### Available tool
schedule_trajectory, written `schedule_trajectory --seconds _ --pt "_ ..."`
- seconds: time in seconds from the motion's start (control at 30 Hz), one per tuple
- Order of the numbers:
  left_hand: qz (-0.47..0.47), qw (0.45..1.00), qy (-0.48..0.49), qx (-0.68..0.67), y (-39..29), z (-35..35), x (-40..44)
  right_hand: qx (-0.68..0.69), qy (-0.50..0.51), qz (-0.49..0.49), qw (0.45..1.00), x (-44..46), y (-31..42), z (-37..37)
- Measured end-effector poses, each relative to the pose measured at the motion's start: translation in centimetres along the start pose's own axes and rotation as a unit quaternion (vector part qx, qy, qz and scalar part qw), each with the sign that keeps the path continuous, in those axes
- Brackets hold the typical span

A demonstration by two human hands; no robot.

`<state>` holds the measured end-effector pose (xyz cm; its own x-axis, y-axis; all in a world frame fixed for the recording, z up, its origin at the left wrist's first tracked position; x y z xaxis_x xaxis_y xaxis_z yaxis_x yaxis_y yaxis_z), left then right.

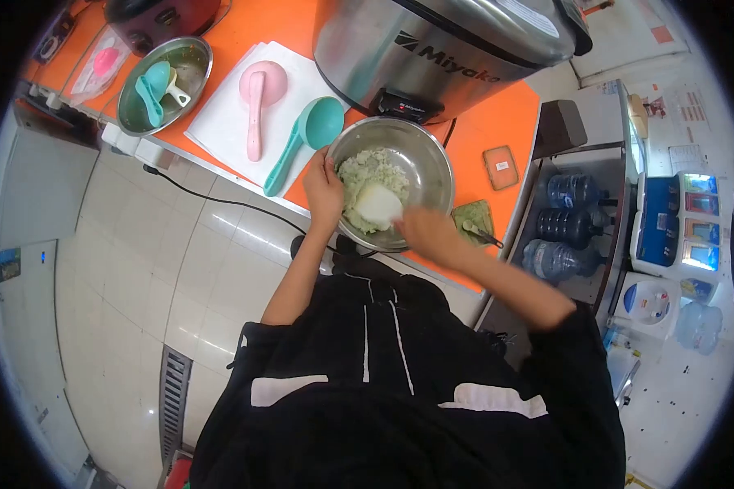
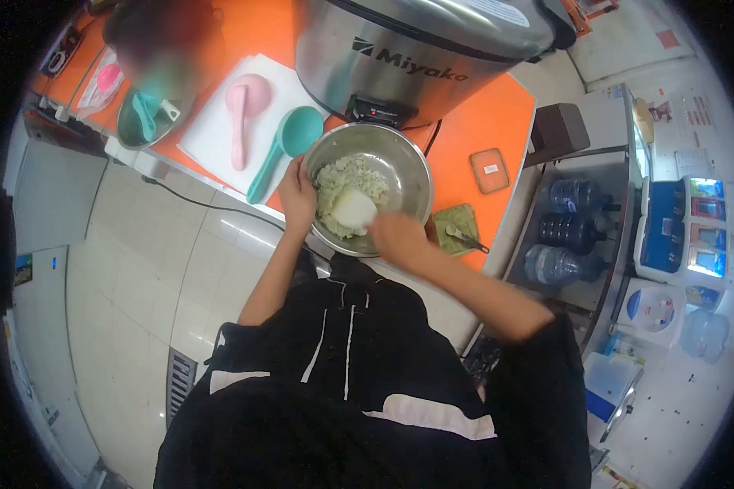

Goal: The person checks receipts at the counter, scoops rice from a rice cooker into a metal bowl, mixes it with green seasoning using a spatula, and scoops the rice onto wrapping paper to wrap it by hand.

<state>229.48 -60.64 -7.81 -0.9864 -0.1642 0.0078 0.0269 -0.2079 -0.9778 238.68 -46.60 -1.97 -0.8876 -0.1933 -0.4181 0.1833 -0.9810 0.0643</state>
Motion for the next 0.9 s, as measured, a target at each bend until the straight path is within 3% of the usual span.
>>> schedule_trajectory --seconds 0.03,0.13,0.17,0.23,0.3,0.37,0.5,0.57,0.67,0.77,0.8,0.83,0.9 --pt "-0.017 1.0 -0.012 -0.01 0.1 0.1 0.0 0.014 0.104 -0.056 0.993 -1.6 0.1 -0.7" --pt "-0.029 0.999 -0.01 0.021 -0.9 0.4 -0.4 0.06 0.032 -0.048 0.997 0.2 0.4 -2.6" --pt "-0.035 0.999 -0.008 0.022 -1.2 0.5 -0.1 0.02 0.032 -0.015 0.999 2.0 -0.3 -3.6" --pt "0.036 0.999 0.038 0.006 -0.3 0.3 -0.2 -0.034 0.014 0.043 0.998 3.5 -1.6 -1.5" --pt "0.039 0.998 0.043 0.009 -0.4 0.2 -0.2 -0.083 0.1 0.065 0.989 3.0 -2.3 3.8" --pt "0.048 0.998 0.04 0.011 -0.4 0.4 -0.2 -0.195 0.125 0.059 0.971 1.5 -3.2 7.7" --pt "0.014 1.0 0.014 -0.006 -0.5 0.5 -0.6 -0.244 0.135 0.045 0.959 1.3 -7.4 4.0" --pt "-0.006 1.0 -0.014 -0.011 -0.1 0.3 -0.7 -0.111 0.124 0.12 0.979 -0.3 -6.2 1.9" --pt "0.013 0.998 -0.035 -0.043 0.8 0.4 -0.9 -0.022 0.086 0.079 0.993 -0.9 -3.9 -0.2" --pt "0.089 0.989 0.006 -0.118 1.9 0.0 -1.0 0.093 -0.005 0.074 0.993 -0.2 -2.7 -0.8" --pt "0.127 0.969 0.022 -0.211 2.5 -0.3 -1.1 0.095 -0.007 0.076 0.993 0.3 -3.1 -1.7" --pt "0.162 0.939 0.037 -0.302 3.0 -0.7 -1.2 0.141 -0.055 0.123 0.981 1.0 -3.3 -2.1" --pt "0.173 0.938 0.035 -0.299 2.7 -0.5 -1.4 0.189 -0.105 0.171 0.961 2.4 -3.9 -1.1"
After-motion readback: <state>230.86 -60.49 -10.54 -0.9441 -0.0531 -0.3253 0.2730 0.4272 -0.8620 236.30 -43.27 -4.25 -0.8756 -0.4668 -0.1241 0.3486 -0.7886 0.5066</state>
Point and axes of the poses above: each hand's wrist, its own x-axis towards the middle knuckle, its own z-axis out of the back of the hand, y = z × x, the point moved 6 cm from there along x, towards the middle knuckle, and after that the axes turned 6 degrees about z, right-handed, at the moved point
